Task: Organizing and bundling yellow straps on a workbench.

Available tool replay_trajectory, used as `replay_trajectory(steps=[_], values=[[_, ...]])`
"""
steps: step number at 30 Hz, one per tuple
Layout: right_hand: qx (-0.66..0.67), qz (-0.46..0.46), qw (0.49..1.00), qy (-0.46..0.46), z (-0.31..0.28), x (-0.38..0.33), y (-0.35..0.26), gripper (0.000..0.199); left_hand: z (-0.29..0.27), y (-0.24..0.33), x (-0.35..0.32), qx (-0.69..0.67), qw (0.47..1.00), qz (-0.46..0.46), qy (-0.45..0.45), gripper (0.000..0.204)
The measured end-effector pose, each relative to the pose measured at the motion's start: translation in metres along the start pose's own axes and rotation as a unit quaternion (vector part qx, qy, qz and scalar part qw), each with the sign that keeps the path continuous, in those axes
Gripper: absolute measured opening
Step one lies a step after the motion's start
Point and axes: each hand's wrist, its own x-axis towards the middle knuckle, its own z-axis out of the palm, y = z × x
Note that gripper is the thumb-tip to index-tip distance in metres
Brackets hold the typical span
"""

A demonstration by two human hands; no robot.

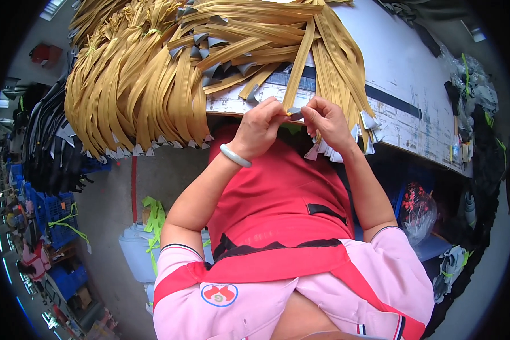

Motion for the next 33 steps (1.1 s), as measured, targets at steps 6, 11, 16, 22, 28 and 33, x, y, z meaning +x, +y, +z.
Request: replay_trajectory(steps=[6,11,16,22,28,33], values=[[-0.047,0.01,0.986,0.159,-0.076,-0.047,0.013,0.024,-0.134,-0.024,0.013,-0.153,0.915,-0.086,0.364,0.015],[-0.177,0.076,0.964,0.184,-0.09,-0.089,0.018,0.022,-0.109,-0.034,-0.021,-0.098,0.968,-0.172,0.154,0.015],[-0.348,0.144,0.922,0.094,-0.059,-0.114,0.014,0.023,-0.019,-0.03,-0.051,-0.109,0.97,-0.216,0.003,0.013],[-0.339,0.026,0.937,0.084,-0.04,-0.114,0.009,0.012,0.052,0.008,-0.035,0.003,0.989,-0.026,-0.147,0.023],[-0.414,-0.082,0.906,0.024,-0.03,-0.108,-0.036,0.007,0.083,0.025,-0.006,0.047,0.97,0.166,-0.17,0.016],[-0.352,-0.13,0.927,0.017,-0.017,-0.101,-0.023,0.005,0.076,0.019,-0.014,0.128,0.959,0.194,-0.162,0.018]])
